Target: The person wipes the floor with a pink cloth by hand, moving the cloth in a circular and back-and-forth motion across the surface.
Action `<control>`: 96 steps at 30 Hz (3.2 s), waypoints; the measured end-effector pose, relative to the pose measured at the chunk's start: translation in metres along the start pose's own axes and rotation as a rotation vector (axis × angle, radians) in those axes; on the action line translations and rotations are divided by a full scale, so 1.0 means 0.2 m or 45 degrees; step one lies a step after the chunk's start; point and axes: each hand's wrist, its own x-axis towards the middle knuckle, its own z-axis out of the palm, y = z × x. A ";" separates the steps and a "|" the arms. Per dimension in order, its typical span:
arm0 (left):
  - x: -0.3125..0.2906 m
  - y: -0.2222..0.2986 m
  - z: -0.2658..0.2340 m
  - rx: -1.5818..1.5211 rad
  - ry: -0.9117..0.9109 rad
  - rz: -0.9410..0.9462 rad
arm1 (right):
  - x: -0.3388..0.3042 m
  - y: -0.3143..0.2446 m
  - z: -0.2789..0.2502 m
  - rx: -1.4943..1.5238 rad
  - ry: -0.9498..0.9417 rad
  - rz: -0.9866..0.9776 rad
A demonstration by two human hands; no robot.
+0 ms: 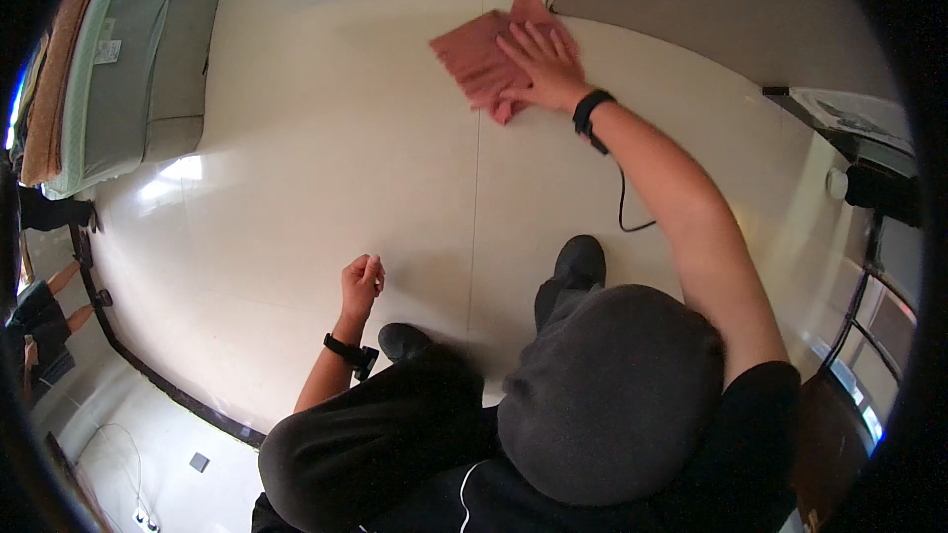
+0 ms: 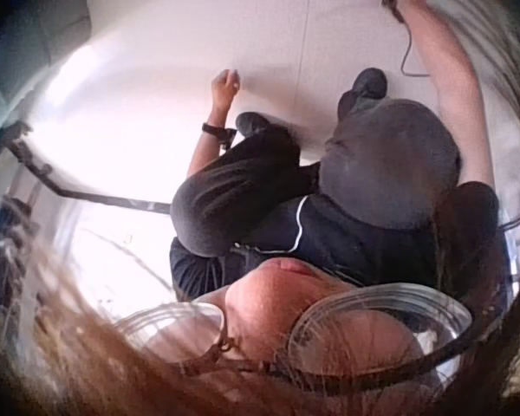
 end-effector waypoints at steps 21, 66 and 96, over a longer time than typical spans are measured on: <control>0.00 -0.05 -0.05 0.099 0.028 0.074 | -0.67 -0.46 0.07 0.178 -0.667 -1.136; 0.00 -0.08 -0.02 -0.037 0.051 0.141 | -0.72 -0.19 -0.12 0.679 -0.556 -0.590; 0.03 -0.10 -0.02 -0.063 0.018 0.001 | -0.73 -0.22 0.02 0.480 -0.352 -0.165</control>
